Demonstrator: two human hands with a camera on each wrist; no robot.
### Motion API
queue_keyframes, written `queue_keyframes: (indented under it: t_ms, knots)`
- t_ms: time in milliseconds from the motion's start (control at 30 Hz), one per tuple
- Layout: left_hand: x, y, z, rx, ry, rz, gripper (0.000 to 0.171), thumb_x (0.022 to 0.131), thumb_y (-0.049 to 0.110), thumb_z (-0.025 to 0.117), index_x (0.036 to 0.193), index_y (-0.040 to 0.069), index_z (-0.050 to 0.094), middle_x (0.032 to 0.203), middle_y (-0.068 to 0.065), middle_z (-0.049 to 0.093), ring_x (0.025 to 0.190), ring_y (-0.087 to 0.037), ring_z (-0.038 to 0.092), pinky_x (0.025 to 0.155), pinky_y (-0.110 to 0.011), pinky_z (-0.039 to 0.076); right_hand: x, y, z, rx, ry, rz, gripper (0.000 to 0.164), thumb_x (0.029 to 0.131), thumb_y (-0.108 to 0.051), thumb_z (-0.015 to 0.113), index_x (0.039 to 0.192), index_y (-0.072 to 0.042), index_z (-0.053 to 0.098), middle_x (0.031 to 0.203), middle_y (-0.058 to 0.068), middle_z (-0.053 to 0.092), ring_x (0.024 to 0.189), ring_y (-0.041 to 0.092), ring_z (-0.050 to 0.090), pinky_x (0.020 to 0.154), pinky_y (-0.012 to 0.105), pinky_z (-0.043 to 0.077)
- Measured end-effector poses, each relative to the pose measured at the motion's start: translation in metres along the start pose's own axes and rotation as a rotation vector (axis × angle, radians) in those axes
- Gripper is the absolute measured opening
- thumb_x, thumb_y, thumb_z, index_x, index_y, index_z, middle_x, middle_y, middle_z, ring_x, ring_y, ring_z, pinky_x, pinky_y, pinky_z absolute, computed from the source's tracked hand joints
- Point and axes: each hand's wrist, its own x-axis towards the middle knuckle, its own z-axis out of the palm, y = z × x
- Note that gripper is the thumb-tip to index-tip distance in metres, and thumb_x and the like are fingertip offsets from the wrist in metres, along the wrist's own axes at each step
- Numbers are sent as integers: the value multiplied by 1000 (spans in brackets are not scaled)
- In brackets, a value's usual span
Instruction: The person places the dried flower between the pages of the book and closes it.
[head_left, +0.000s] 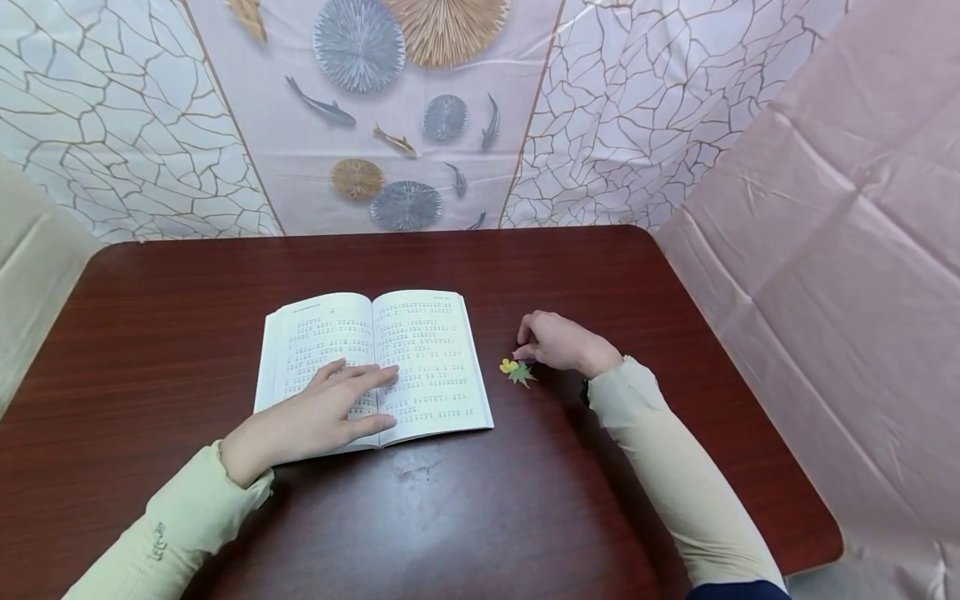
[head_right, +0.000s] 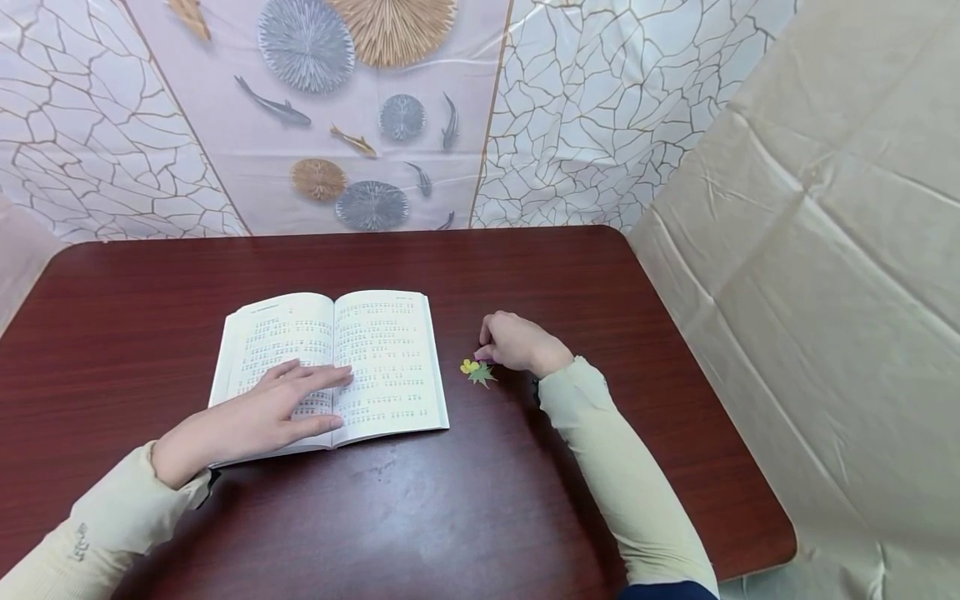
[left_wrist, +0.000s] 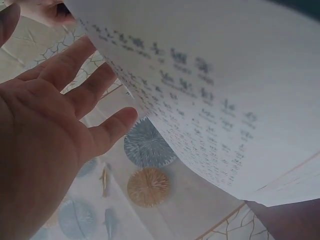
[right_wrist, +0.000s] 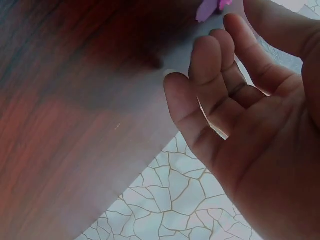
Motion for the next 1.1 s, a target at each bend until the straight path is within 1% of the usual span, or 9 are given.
queue_keyframes:
  t_ms: [167,300,500,700,833,1100]
  knots:
    - [0,-1,2,-6,-3,-5,66,93,44,63,143,4,47,140,-11,53,135,-33,41,111,-59,13,0,-1,1,-2,-17,18,15,90,-19,71,95,-7,63,86,4,59,69,16,53,65,29,45]
    - [-1,-2,3,-11,-4,-4,66,93,45,62,143,4,47,140,-13,52,135,-34,40,111,-60,12,-1,-1,1,-12,-2,8,13,90,-18,70,93,-7,64,88,5,59,71,17,54,68,30,46]
    - [-2,-2,3,-17,-16,-15,65,94,45,61,142,4,48,141,-13,52,136,-35,38,111,-60,11,-1,0,2,-15,9,1,13,90,-18,71,90,-8,65,86,4,59,73,18,54,70,31,46]
    - [-1,0,3,-10,-22,-28,65,92,44,63,142,6,48,142,-11,52,137,-33,38,112,-58,10,0,1,3,-30,28,-16,14,89,-18,72,89,-7,63,85,5,58,74,19,53,70,32,46]
    - [-1,0,4,-6,-26,-30,65,92,45,63,143,6,47,142,-10,51,137,-33,37,112,-58,10,-1,2,3,-34,33,-26,14,89,-17,72,88,-8,63,85,5,58,74,19,53,69,31,45]
    - [0,0,4,5,-20,-15,66,93,46,62,142,4,48,141,-12,52,136,-35,39,110,-61,12,-2,1,3,-15,35,-6,14,89,-19,72,86,-10,62,85,4,58,71,18,53,65,30,45]
